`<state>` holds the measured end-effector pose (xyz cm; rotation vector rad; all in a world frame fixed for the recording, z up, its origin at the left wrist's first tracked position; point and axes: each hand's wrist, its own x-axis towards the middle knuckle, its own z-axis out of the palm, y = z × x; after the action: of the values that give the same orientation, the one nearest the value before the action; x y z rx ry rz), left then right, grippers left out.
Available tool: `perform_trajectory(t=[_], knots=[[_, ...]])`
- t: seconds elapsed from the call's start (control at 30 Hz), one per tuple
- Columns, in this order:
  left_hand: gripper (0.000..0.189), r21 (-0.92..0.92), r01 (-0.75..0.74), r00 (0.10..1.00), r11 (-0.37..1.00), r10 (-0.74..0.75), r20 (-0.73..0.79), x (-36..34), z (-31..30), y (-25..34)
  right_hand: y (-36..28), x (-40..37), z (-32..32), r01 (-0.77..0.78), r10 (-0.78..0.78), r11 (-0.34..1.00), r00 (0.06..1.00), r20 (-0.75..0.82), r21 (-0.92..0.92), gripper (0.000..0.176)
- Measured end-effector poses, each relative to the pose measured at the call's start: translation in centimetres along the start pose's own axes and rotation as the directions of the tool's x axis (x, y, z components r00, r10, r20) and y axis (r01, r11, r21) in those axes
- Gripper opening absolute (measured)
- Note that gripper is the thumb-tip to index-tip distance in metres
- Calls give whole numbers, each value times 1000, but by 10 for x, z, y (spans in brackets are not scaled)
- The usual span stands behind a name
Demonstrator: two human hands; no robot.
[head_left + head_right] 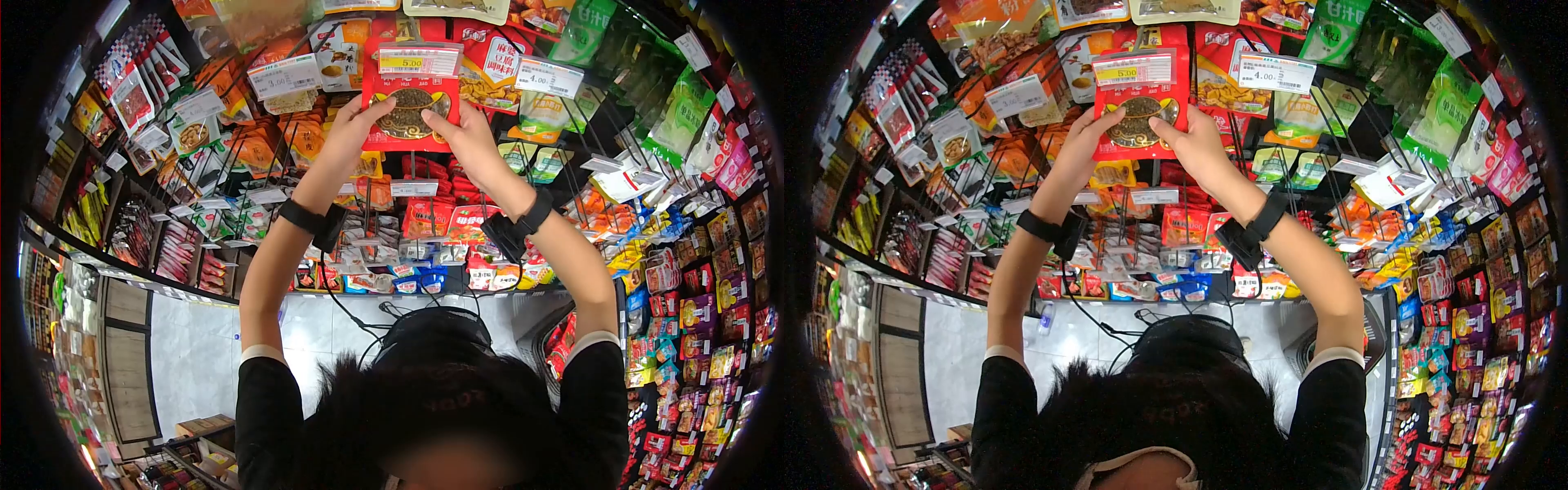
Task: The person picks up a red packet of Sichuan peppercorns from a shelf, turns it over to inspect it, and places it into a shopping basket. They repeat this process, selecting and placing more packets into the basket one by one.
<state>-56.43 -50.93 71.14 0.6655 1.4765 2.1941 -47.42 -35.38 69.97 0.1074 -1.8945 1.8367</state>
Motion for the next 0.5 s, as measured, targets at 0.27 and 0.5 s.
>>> perform_trajectory(t=[0.27, 0.5], knots=[[24, -23, -19, 1000, 1000, 19, 13, -41, 12, -1, -17, -41, 5, 24, -24, 1000, 999, 21, 4, 25], [23, -39, -44, 999, 998, 43, -6, -71, 21, -5, -20, -69, 11, 52, -52, 998, 998, 20, 17, 26]])
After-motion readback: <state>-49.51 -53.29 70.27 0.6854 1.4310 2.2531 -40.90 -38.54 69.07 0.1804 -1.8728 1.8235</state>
